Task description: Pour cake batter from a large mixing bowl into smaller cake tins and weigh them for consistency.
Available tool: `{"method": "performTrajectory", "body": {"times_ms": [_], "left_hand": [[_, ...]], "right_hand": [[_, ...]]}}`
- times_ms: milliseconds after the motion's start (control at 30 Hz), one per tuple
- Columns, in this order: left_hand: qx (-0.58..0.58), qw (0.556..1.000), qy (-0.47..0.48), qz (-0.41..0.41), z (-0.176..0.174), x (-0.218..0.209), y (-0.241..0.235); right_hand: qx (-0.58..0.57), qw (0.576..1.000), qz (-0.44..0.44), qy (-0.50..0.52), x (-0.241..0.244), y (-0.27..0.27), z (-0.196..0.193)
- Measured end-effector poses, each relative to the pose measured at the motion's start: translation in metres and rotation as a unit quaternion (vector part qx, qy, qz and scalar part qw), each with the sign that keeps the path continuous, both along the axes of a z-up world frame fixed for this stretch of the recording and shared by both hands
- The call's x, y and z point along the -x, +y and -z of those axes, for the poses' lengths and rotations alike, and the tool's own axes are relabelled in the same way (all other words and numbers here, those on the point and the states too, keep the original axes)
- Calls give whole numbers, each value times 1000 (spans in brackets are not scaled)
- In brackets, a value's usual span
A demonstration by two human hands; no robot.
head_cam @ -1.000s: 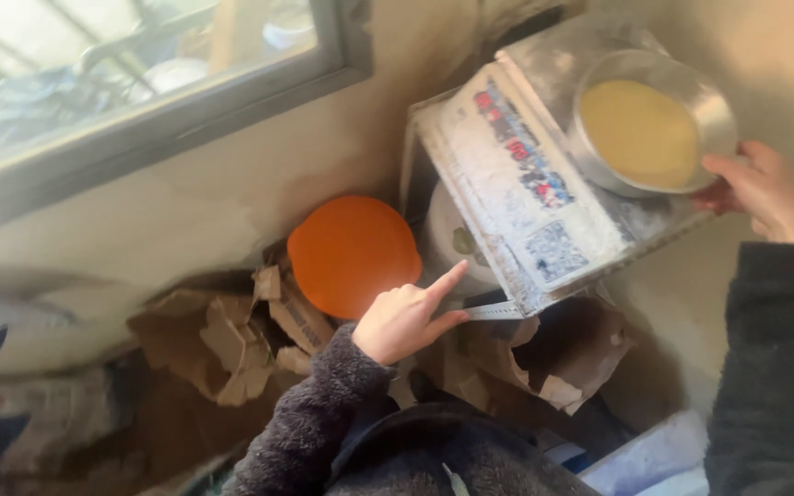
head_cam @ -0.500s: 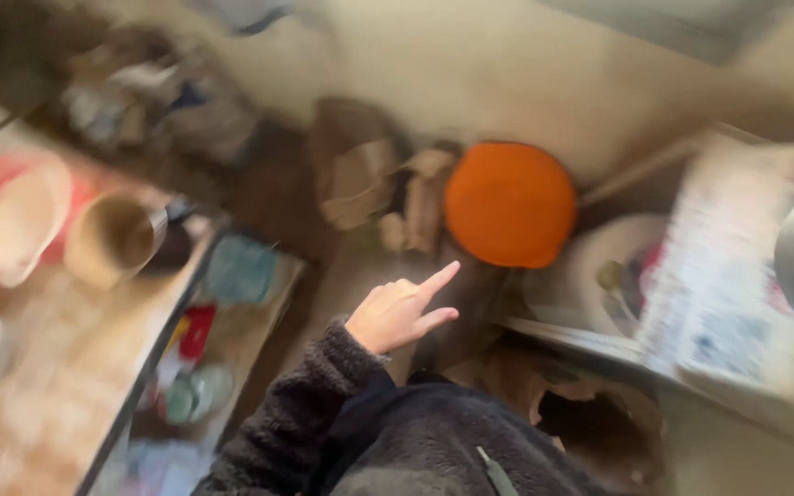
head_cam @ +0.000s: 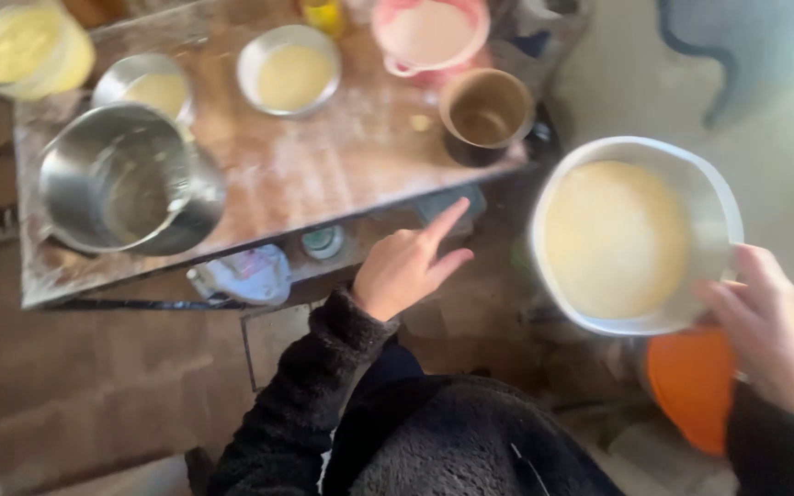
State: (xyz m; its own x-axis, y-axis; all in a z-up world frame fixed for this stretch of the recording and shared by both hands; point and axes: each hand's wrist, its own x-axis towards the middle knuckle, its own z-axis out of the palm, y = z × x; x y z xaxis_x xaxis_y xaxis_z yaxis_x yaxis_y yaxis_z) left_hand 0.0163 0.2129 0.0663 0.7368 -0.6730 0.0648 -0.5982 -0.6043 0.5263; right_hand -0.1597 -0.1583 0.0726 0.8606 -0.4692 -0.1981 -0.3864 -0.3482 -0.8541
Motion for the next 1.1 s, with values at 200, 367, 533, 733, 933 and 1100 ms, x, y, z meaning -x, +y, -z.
{"method": "performTrajectory", "body": {"times_ms": [200, 367, 533, 733, 933, 1100], "left_hand": [[173, 970, 91, -147, 52, -65, 106], [268, 931, 109, -223, 160, -122, 165], [283, 862, 272, -321, 227, -157, 190], [298, 834, 292, -360, 279, -184, 203], [277, 849, 275, -356, 317, -187, 217], [291, 841, 264, -373, 274, -195, 215]], "right_hand": [[-76, 985, -155, 17, -180, 139, 49], [-153, 963, -222, -8, -287, 204, 177], [-97, 957, -271, 42, -355, 252, 220], [-102, 945, -299, 80, -398, 275, 233], [96, 935, -335, 60, -441, 254, 263], [89, 956, -281, 0, -547, 286, 264]]}}
